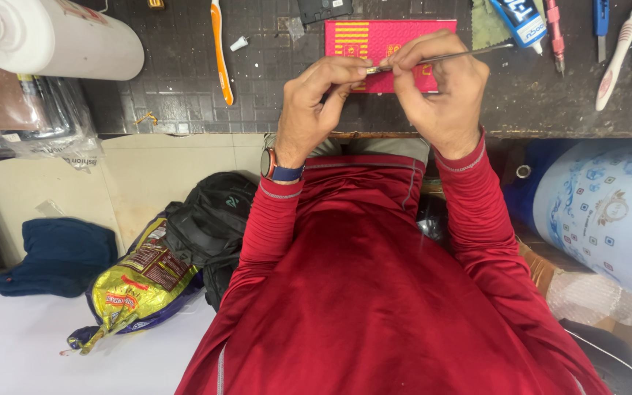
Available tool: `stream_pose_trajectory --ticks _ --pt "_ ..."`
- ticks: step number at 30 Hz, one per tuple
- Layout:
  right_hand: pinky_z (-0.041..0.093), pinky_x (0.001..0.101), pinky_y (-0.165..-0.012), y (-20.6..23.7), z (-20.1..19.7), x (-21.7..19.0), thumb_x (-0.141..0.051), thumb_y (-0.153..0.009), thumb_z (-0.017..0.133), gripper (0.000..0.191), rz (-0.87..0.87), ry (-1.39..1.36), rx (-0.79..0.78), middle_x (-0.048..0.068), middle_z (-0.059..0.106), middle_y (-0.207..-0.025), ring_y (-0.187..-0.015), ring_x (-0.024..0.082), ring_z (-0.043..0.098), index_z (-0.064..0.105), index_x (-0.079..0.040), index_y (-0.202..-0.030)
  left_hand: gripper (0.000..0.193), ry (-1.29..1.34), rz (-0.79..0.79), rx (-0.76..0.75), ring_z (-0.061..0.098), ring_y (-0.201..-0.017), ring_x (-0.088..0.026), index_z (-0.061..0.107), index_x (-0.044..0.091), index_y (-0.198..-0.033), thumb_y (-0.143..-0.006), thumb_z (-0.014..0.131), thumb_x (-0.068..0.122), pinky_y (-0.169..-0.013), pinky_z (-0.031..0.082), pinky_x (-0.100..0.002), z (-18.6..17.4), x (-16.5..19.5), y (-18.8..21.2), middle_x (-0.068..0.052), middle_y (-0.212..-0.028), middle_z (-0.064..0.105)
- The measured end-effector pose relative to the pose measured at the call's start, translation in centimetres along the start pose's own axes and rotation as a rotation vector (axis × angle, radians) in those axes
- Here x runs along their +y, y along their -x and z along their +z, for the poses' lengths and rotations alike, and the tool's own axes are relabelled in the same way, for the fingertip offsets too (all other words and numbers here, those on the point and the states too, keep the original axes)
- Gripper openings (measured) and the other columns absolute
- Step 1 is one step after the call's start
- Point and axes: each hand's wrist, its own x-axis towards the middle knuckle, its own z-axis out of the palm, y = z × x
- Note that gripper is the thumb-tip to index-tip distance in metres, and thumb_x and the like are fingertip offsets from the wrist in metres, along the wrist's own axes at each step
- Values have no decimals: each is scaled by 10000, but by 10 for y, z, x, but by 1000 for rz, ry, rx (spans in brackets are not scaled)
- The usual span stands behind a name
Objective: The person disassembles a smartphone, applies adhesive to the frame, and uses a metal tool to press and align internal components. The person then uses a plastic spudger to adjust parts inside the device.
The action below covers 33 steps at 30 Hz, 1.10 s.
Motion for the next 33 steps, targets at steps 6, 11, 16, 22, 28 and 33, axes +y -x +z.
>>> stream_pose_trajectory --ticks 6,11,16,22,28,33 --pt "622 301 -889 -4 0 -8 164 -980 674 156 4 53 5 160 704 -1037 -1008 232 757 590 53 -1050 200 1 -46 2 772 -1032 -228 695 23 -1113 -972 636 -106 -908 638 -328 0 3 1 -113 -1144 748" --pt "611 318 -923 -6 1 -12 159 -953 675 149 45 32 22 164 708 -1039 -994 229 745 606 59 -1038 179 79 -113 -15 770 -1055 -238 688 12 -1122 -979 637 -81 -927 641 -323 -1 8 -1 -122 -1167 748" --pt "610 303 -910 -5 0 -10 162 -978 676 157 40 -9 14 158 693 -1053 -985 213 741 588 57 -1053 174 37 -113 -18 764 -1078 -225 697 18 -1122 -975 657 -67 -941 631 -323 -1 6 -1 -109 -1163 754" --pt "616 313 -887 -2 -1 -7 172 -965 680 155 20 29 1 172 688 -1048 -975 234 745 600 62 -1039 185 24 -106 -25 763 -1084 -232 700 35 -1123 -969 672 -64 -948 627 -325 -3 4 2 -104 -1173 754" --pt "618 314 -905 -2 1 -9 171 -961 664 151 52 -15 8 173 691 -1050 -996 238 744 607 60 -1047 179 10 -101 -24 765 -1073 -225 699 42 -1119 -972 675 -58 -937 632 -325 -2 6 1 -100 -1169 754" --pt "611 305 -890 -2 1 -8 172 -952 672 158 52 6 14 168 696 -1043 -1001 238 743 603 59 -1038 176 22 -83 -23 761 -1084 -231 698 45 -1118 -976 669 -56 -948 629 -330 -2 6 0 -102 -1175 753"
